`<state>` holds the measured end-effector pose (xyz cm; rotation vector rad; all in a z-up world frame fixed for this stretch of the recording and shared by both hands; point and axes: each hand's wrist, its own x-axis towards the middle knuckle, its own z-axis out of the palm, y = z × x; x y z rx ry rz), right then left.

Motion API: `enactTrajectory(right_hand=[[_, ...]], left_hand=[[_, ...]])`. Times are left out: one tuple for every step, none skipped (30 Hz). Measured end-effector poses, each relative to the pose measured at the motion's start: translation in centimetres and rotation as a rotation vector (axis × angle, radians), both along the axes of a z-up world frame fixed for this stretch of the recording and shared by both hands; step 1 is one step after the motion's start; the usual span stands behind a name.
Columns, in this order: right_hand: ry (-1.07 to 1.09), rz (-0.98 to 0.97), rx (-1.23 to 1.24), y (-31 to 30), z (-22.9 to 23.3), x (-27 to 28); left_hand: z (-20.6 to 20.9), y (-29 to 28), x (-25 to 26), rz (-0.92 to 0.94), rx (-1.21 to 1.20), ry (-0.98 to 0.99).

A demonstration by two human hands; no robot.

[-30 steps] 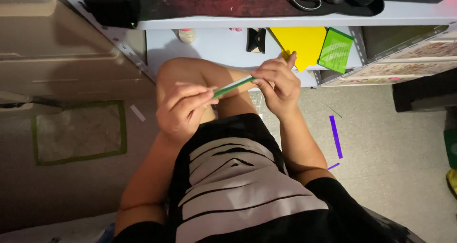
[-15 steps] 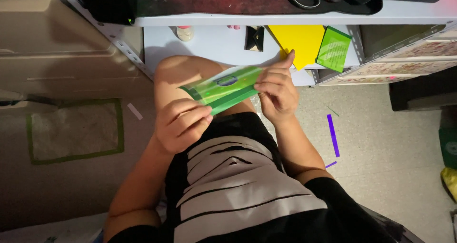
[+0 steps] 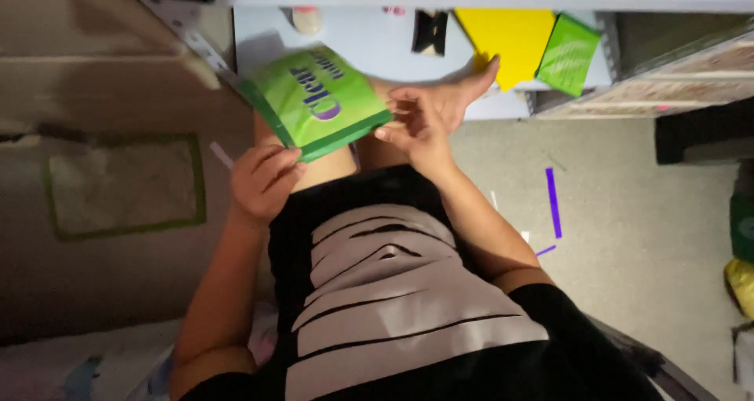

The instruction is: A person sitting on the floor aligns a green plastic folder into a manual hole puncher and presses down to create holes.

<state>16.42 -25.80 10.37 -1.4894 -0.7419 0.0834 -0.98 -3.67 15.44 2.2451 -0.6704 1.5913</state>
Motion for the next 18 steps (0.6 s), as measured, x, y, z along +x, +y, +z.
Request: enactTrajectory(right_hand=[[0.179,0.095,0.04,0.2,-1.5,-0.3],[0.36,0.189,0.081,0.4,-3.0,-0.5],[0.377,0.188,0.077,0.7,-4.0,-0.6],[0.431,0.194,0.102,1.1,-5.0,-0.7],[0.485,0.2,0.128,1.4,-5.9,-0.8],[0.494,0.2,0.125,1.7,-6.3,-1.1],[0.532,0.209,0.137,2.0,-6.7,-1.3],[0.566,0.219,0.149,2.3,-6.9,-1.4],[0.572,0.219,0.145,2.8,-6.4,-1.9],[0.622,0.24,0.169,3.3,-5.9,-2.3],[0.672,0.261,0.193,3.7,-5.4,-2.8],[0.674,0.263,0.19,4.0,-4.4,-3.0],[0.705,0.267,0.201,4.3,-3.5,-3.1],[0.738,0.269,0.213,4.5,-2.5,-3.3],[0.741,0.269,0.212,4.8,-3.4,-3.0],[0.731,0.266,0.206,5.0,-4.4,-2.8],[0.722,0.262,0.2,5.2,-5.4,-2.6],[0.725,0.261,0.2,5.4,-5.0,-2.7]], left_hand=[[-1.5,0.3,-0.6,0.026,-0.022,0.013],[-2.8,0.6,-1.3,0.053,-0.045,0.026],[-3.8,0.5,-1.9,0.054,-0.05,0.043],[-4.9,0.4,-2.6,0.08,-0.076,0.085],[-5.8,0.3,-3.2,0.107,-0.102,0.126],[-6.9,0.3,-3.6,0.109,-0.106,0.135],[-7.8,0.4,-4.0,0.138,-0.12,0.162],[-8.8,0.4,-4.2,0.166,-0.134,0.185],[-9.3,0.3,-4.4,0.169,-0.137,0.19],[-9.9,0.2,-4.5,0.207,-0.139,0.217],[-10.5,0.1,-4.6,0.246,-0.142,0.245],[-10.5,-0.2,-4.5,0.249,-0.144,0.246],[-10.4,-0.5,-4.4,0.216,-0.21,0.259],[-10.4,-0.7,-4.3,0.18,-0.274,0.274],[-11.0,-0.7,-4.5,0.182,-0.275,0.277],[-11.7,-0.7,-4.6,0.201,-0.347,0.344],[-12.3,-0.7,-4.8,0.22,-0.418,0.412],[-11.3,-1.2,-4.8,0.22,-0.419,0.415]])
